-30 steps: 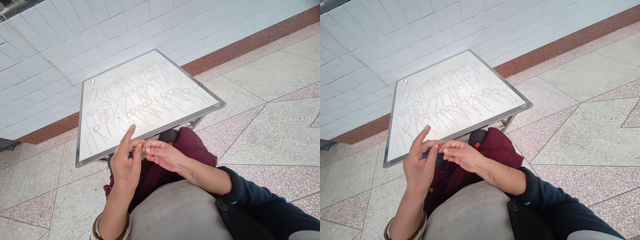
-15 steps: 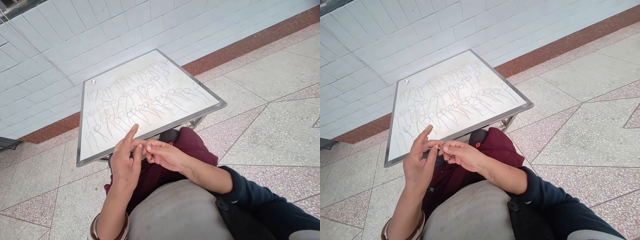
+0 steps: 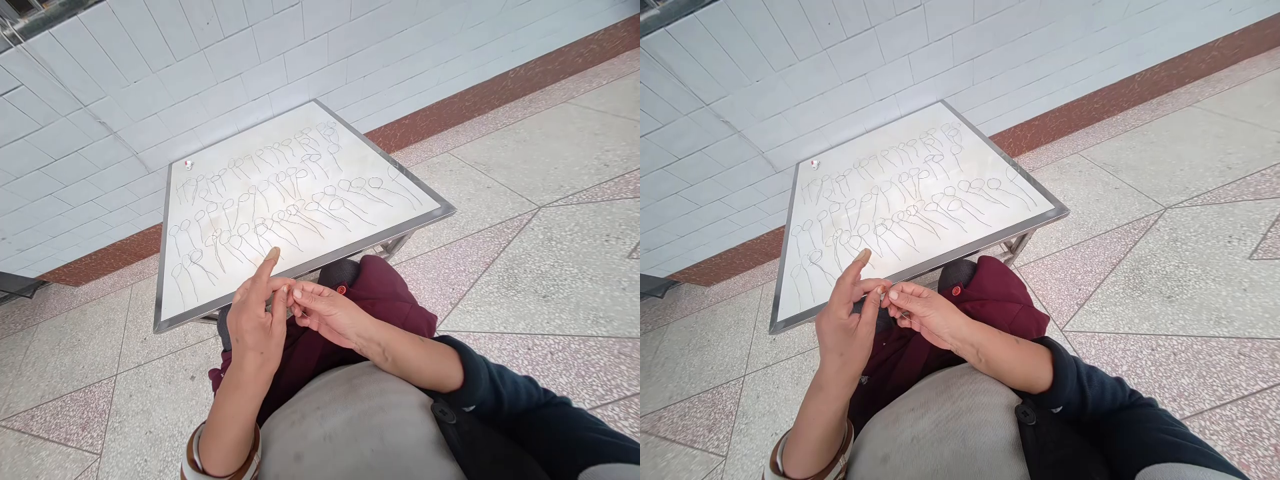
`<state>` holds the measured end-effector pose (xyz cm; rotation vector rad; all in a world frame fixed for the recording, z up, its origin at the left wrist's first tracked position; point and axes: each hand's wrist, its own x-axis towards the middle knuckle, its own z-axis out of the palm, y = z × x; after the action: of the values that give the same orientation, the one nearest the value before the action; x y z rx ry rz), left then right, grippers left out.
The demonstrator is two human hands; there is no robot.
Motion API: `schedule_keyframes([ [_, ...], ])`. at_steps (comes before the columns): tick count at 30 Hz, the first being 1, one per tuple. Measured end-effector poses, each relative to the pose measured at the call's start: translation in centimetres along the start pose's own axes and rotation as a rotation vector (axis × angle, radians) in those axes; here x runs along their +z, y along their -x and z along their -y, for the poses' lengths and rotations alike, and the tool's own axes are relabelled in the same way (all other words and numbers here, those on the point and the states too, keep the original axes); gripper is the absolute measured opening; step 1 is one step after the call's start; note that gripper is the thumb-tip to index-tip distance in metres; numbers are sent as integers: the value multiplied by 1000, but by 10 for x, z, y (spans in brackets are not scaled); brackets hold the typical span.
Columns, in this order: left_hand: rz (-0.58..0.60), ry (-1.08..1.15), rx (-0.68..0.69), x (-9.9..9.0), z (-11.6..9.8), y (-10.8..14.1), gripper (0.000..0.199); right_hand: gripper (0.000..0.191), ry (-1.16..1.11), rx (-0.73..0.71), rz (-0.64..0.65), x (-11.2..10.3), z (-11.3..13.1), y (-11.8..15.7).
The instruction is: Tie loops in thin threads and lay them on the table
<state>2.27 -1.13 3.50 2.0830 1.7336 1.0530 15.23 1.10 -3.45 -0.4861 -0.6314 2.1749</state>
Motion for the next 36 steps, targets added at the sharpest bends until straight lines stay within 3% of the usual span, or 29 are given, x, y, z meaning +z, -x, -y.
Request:
schedule_keyframes([
  [2, -25, 10, -27, -8, -2, -2, 55, 26, -17, -14, -6, -1, 2, 0],
  [4, -133, 87, -70, -20, 3, -4, 54, 27, -45, -36, -5, -1, 5, 0],
  [6, -262, 259, -149, -29, 14, -6, 50, 28, -90, -46, -4, -2, 8, -1],
  [8, -315, 498, -222, -30, 29, -5, 49, 28, -148, -28, 4, -3, 7, -2],
  [12, 15, 827, -418, -7, 46, 2, 56, 28, -244, 74, 45, -3, -1, -5],
  [14, 51, 944, -434, 8, 45, 7, 50, 27, -251, 117, 61, -3, -6, -5],
  [19, -100, 927, -431, 28, 35, 13, 24, 31, -80, 79, 30, -5, -6, -2],
  [23, -172, 805, -392, 26, 31, 15, 28, 32, 174, -3, 42, -5, -1, 1],
  [29, 19, 953, -467, 22, 28, 14, 48, 31, 318, -33, 85, -3, 0, 2],
  [36, -200, 1122, -544, 27, 27, 8, 52, 29, 548, -80, 88, -4, -2, 3],
])
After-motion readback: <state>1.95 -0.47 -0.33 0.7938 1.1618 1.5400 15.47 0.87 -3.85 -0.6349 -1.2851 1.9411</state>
